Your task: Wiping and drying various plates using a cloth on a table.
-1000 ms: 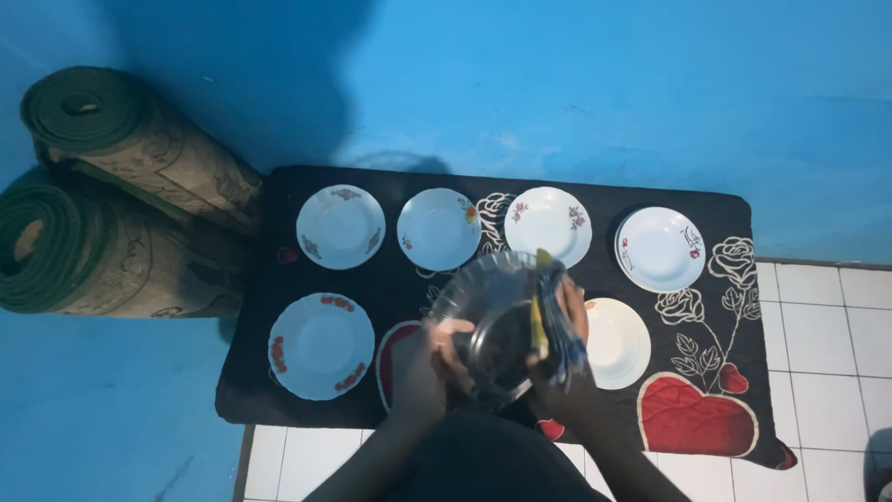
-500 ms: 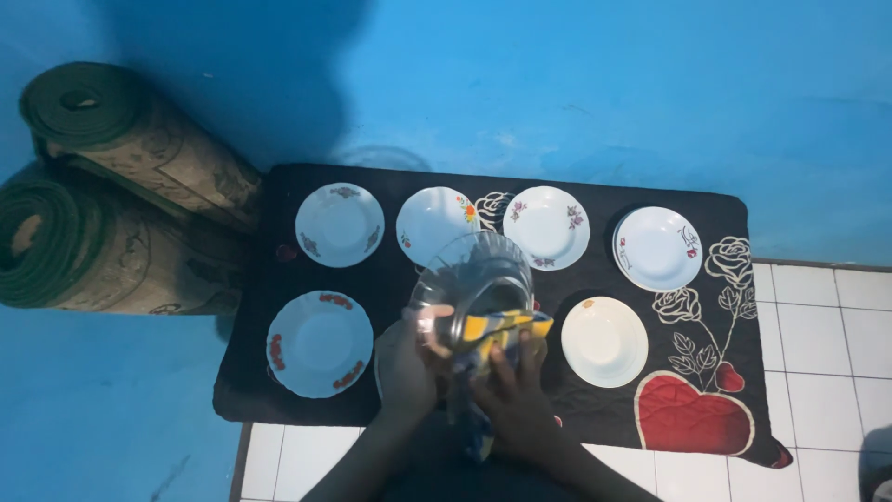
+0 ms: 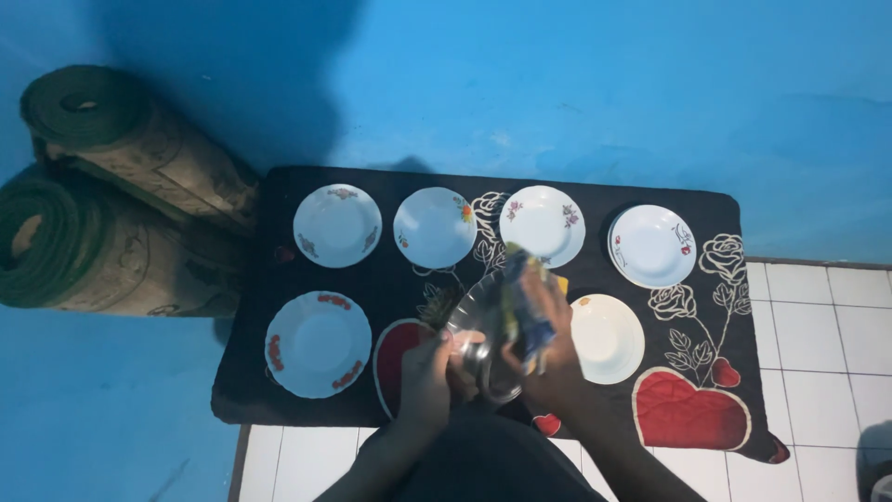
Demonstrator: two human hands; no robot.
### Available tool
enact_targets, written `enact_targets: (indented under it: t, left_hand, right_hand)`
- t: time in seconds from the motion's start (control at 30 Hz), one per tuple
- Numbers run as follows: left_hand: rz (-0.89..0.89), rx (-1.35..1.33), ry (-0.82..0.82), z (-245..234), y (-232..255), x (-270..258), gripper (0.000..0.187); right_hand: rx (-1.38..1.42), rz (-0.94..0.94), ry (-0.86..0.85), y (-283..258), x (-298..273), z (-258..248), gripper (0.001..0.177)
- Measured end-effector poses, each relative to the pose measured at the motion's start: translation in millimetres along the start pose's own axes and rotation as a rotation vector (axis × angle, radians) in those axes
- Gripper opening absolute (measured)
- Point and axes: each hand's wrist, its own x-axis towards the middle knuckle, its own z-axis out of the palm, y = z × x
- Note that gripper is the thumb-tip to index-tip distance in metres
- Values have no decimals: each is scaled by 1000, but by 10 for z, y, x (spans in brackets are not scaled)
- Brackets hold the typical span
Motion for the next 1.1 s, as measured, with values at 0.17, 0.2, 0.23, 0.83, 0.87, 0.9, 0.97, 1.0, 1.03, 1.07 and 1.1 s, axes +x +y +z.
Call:
enact_targets:
  t: [0.17,0.2,0.23,0.83,0.87,0.9,0.97,1.0,1.03,1.07,1.1]
  left_hand:
    - [-114,-118,26,-32,150,-2,48]
    - [-220,-173,65,-40,172,-9,50]
    - [-220,-175,68,-49,197,-18,50]
    - [-7,-95,-90,-99,-18,-364,54]
    - [138,75,-106,-98,-73,-383,51]
    - [285,247,-120,-109,-122,-385,49]
    - [374,321,-88,-136,-189,-365,44]
    - [461,393,-56,-140,-230,-360,39]
    - [460,391,-55,-155,-239,-361,39]
    - [570,441,-5,-170,-247,-364,38]
    - [680,490,48,-189,-254,-369,38]
  right_hand:
    - [-724,-327,-52,211,-380,344,63]
    - [-763,-430,-59,79,-445,344,53]
    - [-761,-433,-63,17,-497,330,53]
    - [184,71,72,-255,-305,-65,86]
    - [-91,-47,62,-195,-376,6,83]
    - [-364,-166,52,-129,-427,91,80]
    - [-501,-269,49,-320,-506,174,72]
    - [-639,-371,43,-414,-555,209,65]
    - [-640,-372,41,-467,-638,208,65]
    - [-620,-429,3,-521,-721,208,61]
    - [-598,-489,-36,-577,-801,210,57]
